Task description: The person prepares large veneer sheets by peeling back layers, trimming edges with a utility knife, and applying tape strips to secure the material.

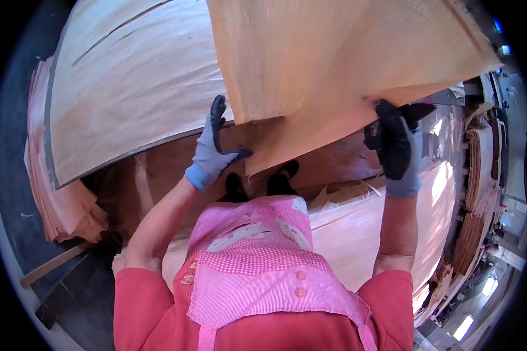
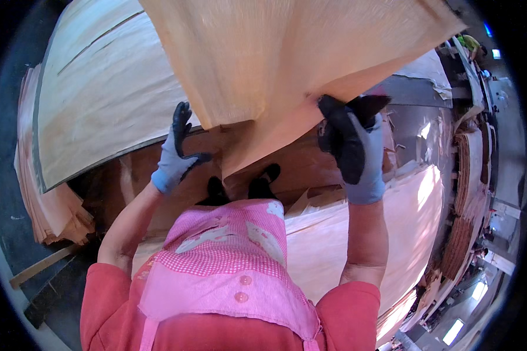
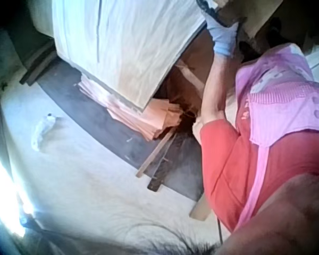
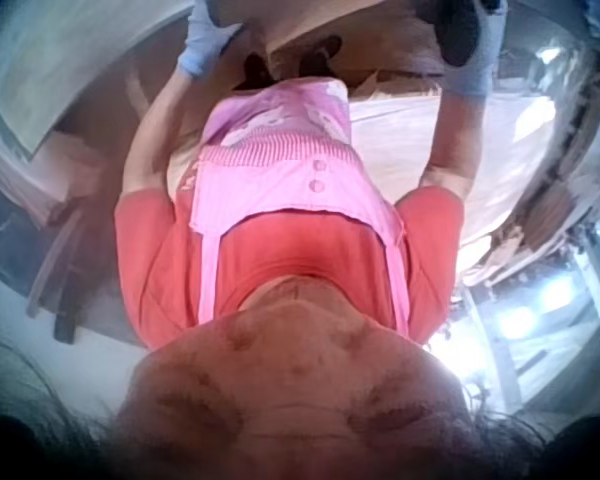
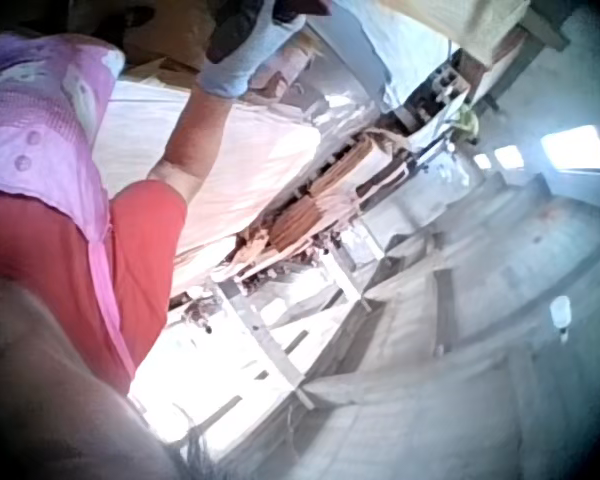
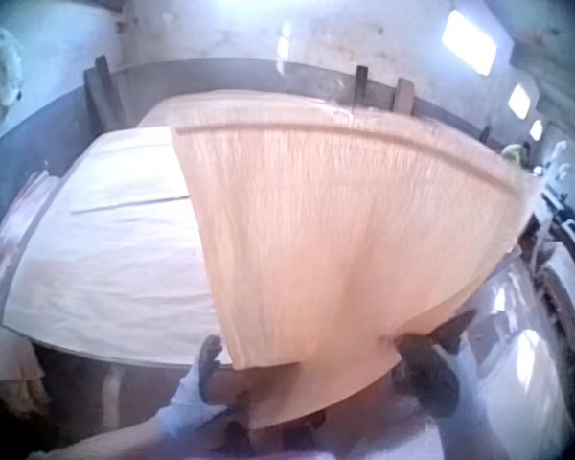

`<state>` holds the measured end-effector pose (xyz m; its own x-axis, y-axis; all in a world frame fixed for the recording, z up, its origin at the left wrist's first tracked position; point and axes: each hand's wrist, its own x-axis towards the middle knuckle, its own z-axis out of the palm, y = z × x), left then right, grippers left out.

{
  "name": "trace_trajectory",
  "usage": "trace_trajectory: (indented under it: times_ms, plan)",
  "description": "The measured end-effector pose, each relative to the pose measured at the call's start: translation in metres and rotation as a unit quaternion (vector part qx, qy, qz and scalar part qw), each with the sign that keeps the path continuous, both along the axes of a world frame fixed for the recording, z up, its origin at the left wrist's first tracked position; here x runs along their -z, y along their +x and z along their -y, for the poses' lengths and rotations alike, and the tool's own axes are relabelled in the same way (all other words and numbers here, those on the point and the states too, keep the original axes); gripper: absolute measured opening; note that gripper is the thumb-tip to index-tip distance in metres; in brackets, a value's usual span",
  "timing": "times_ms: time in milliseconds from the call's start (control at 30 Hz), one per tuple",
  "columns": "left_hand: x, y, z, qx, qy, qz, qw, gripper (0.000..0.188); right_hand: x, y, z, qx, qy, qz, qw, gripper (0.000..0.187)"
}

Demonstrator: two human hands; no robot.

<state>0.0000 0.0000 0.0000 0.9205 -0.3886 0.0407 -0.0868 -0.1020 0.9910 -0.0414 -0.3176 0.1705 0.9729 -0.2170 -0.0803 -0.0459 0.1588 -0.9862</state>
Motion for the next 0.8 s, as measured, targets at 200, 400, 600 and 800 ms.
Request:
trace_trajectory:
  times_ms: [200,400,600,800]
  plan:
    - [-0.012,0.026,0.042,0.101,-0.042,0.015,0.994,0.142,-0.05,-0.005,-0.005,-0.115,-0.195,0.102,0.969,0.03]
    - [-0.037,0.015,0.083,0.26,-0.125,-0.068,0.955,0.139,-0.095,0.025,-0.036,-0.095,-0.15,0.047,0.983,0.025]
    - [-0.052,-0.004,0.08,0.358,-0.375,-0.313,0.796,0.088,-0.115,0.051,-0.034,-0.049,-0.064,-0.022,0.996,0.025]
    - [-0.103,-0.011,0.091,0.422,-0.099,-0.333,0.837,0.087,-0.093,0.06,0.021,0.008,-0.093,0.076,0.993,0.028]
